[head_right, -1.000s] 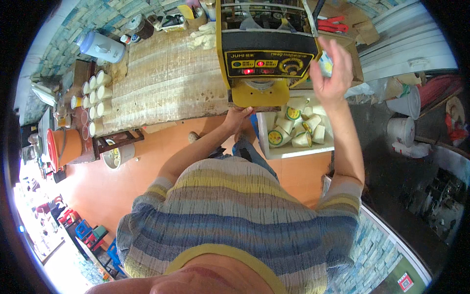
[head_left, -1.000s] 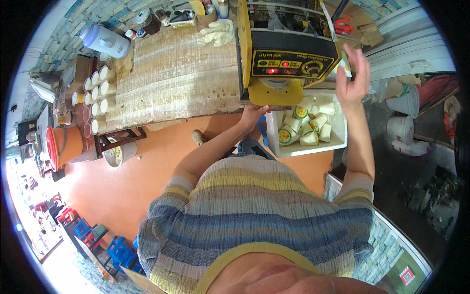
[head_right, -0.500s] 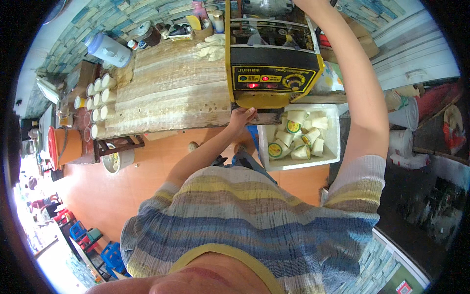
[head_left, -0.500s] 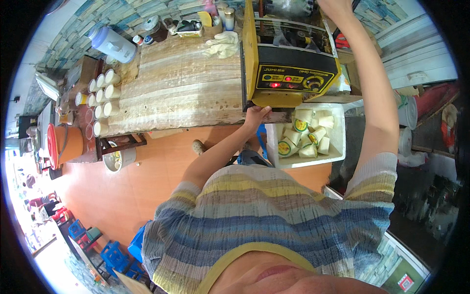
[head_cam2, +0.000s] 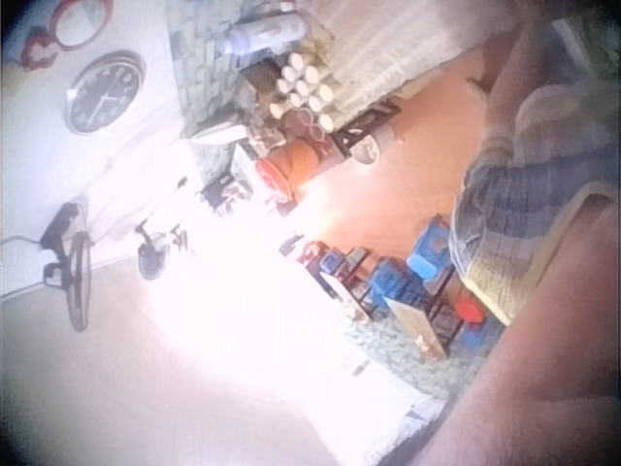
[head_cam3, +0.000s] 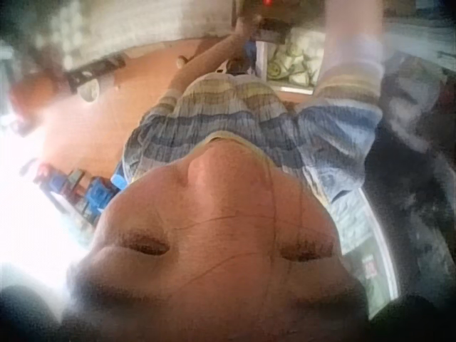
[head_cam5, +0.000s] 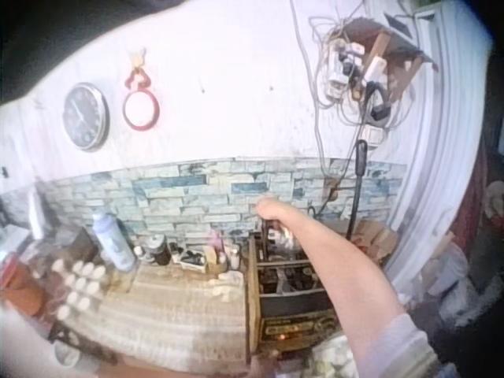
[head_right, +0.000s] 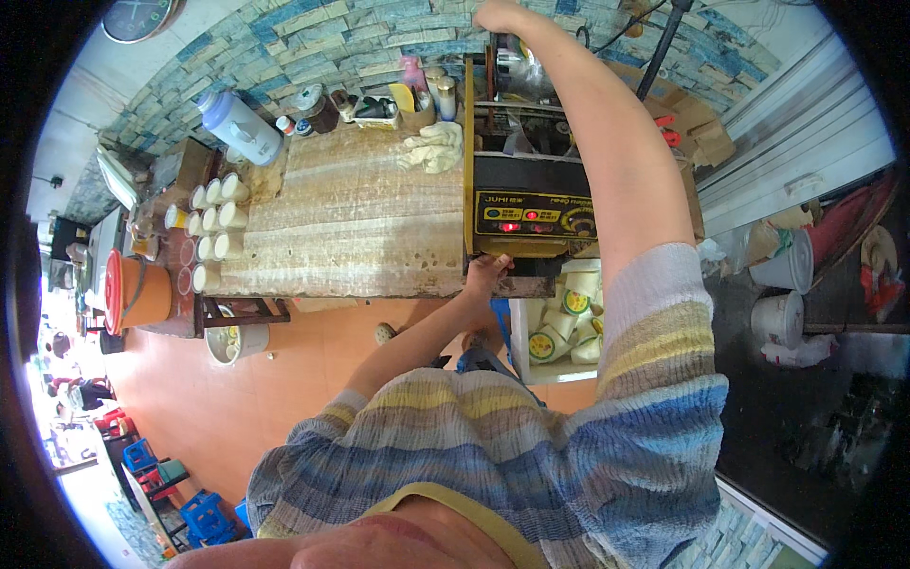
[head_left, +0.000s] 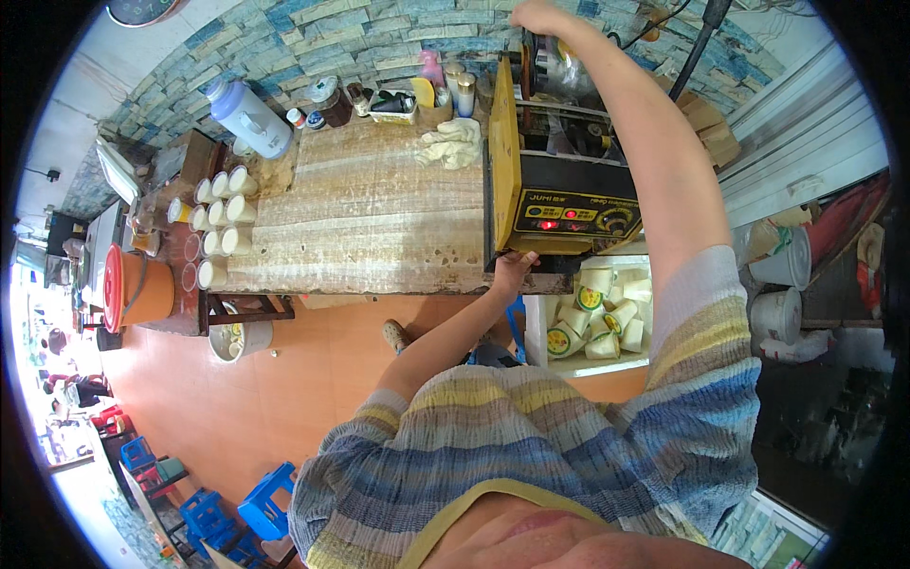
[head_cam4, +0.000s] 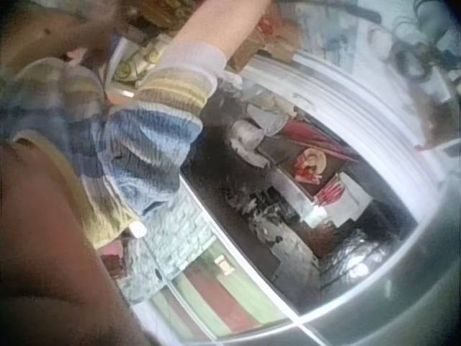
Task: The person repeatedly picks up small white containers, places them on a yellow sealing machine, and presses down to seal them. The sealed containers are then placed into a white tray. The person handles the containers one at a time throughout the clip.
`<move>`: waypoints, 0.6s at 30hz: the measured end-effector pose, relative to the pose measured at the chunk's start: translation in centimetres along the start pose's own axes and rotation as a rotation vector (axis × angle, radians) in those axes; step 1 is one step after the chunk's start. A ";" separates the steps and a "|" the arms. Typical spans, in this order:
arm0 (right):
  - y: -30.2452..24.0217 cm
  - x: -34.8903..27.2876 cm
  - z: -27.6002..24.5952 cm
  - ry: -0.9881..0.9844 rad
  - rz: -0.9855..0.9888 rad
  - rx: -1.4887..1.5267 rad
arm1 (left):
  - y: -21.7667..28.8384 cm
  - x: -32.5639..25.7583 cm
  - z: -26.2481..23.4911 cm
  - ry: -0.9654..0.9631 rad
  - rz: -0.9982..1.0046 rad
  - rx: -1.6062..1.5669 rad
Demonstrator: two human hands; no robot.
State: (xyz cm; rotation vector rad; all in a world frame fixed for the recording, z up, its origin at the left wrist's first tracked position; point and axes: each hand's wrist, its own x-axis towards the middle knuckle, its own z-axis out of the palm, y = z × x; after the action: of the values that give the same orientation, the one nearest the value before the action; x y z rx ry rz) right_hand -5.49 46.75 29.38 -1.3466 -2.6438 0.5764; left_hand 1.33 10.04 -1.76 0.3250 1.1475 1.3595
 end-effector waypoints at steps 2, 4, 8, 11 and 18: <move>-0.4 -0.8 0.2 -0.012 0.010 0.033 | 1.1 -0.4 0.1 0.050 -0.097 0.010; -1.0 -2.6 1.0 0.096 -0.106 -0.100 | 1.1 -1.1 -0.6 0.039 -0.130 0.067; 0.9 -4.1 3.9 0.489 -0.393 -0.359 | -1.0 -1.5 -3.2 -0.109 -0.064 0.200; 0.5 -5.4 4.9 0.634 -0.425 -0.338 | -1.7 -4.8 -3.7 -0.024 -0.029 0.275; 0.9 -6.9 7.1 1.082 -0.585 -0.432 | -0.3 -8.0 -6.6 0.054 -0.082 0.371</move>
State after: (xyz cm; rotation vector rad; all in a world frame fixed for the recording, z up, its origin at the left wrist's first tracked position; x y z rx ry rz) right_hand -2.62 39.71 22.96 -0.5533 -2.0369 -0.6534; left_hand -2.13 0.28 -1.47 0.5035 1.4441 1.0858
